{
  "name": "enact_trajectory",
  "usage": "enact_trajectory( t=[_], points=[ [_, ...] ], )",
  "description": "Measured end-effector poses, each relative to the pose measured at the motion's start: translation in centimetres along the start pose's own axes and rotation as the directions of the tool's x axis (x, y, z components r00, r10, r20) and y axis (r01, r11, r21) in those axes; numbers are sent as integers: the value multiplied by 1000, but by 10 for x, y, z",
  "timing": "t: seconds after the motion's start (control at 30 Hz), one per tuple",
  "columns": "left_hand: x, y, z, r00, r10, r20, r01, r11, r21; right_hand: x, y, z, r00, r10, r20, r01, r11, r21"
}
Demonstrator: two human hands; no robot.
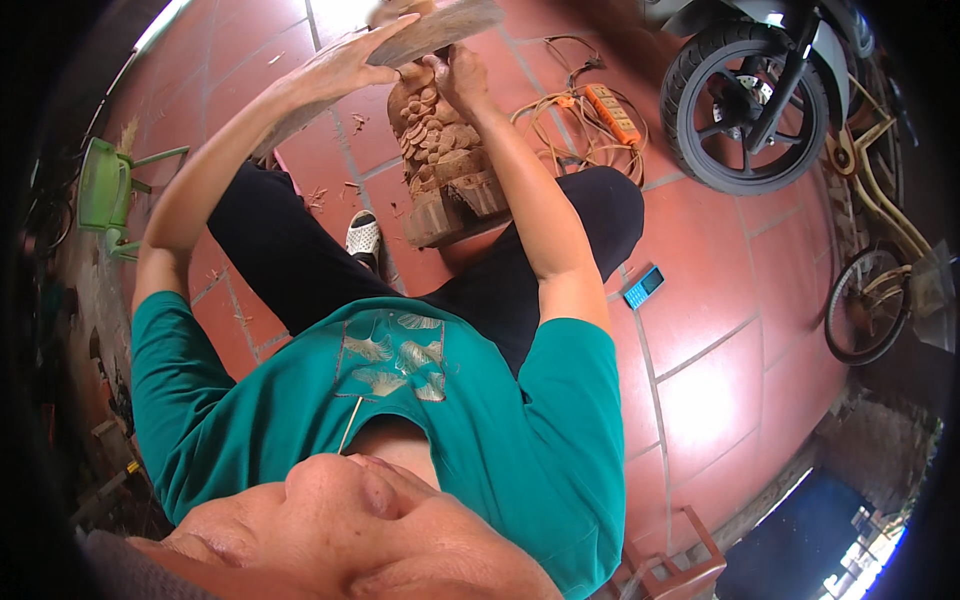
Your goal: The person sits on the floor and carves a wooden sculpture using a chisel and mallet. They repeatedly strike the chisel to shape the wood and occasionally brush away wood shavings.
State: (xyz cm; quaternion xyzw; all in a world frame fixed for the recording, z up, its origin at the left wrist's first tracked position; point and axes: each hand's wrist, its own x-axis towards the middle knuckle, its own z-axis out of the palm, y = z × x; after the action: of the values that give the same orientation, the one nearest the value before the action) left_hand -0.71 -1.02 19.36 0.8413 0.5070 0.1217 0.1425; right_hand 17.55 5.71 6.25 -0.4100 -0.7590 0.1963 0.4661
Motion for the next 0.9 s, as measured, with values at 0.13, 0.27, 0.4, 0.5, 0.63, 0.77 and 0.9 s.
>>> enact_trajectory(
  t=[0.13,0.27,0.4,0.5,0.63,0.77,0.9],
  points=[
    [6,-11,-21,978,112,175,-96,991,-95,0,5,5,999,-36,-29,36,999,7],
    [20,-30,16,999,53,-4,-53,992,-113,-1,16,1,998,42,40,-44,998,48],
    [17,-32,26,996,92,0,-89,971,-224,-5,21,-4,991,97,87,-106,989,105],
    [16,-47,33,942,274,-193,-309,932,-189,-11,5,-9,987,117,113,-132,982,133],
    [23,-45,28,985,150,-81,-166,953,-254,-6,10,-7,997,61,48,-63,997,36],
    [26,-52,29,994,106,-41,-114,939,-325,3,11,-5,986,147,84,-147,989,-9],
    [20,-45,22,986,128,-110,-151,960,-236,4,15,-3,976,194,98,-198,980,32]
  ],
)
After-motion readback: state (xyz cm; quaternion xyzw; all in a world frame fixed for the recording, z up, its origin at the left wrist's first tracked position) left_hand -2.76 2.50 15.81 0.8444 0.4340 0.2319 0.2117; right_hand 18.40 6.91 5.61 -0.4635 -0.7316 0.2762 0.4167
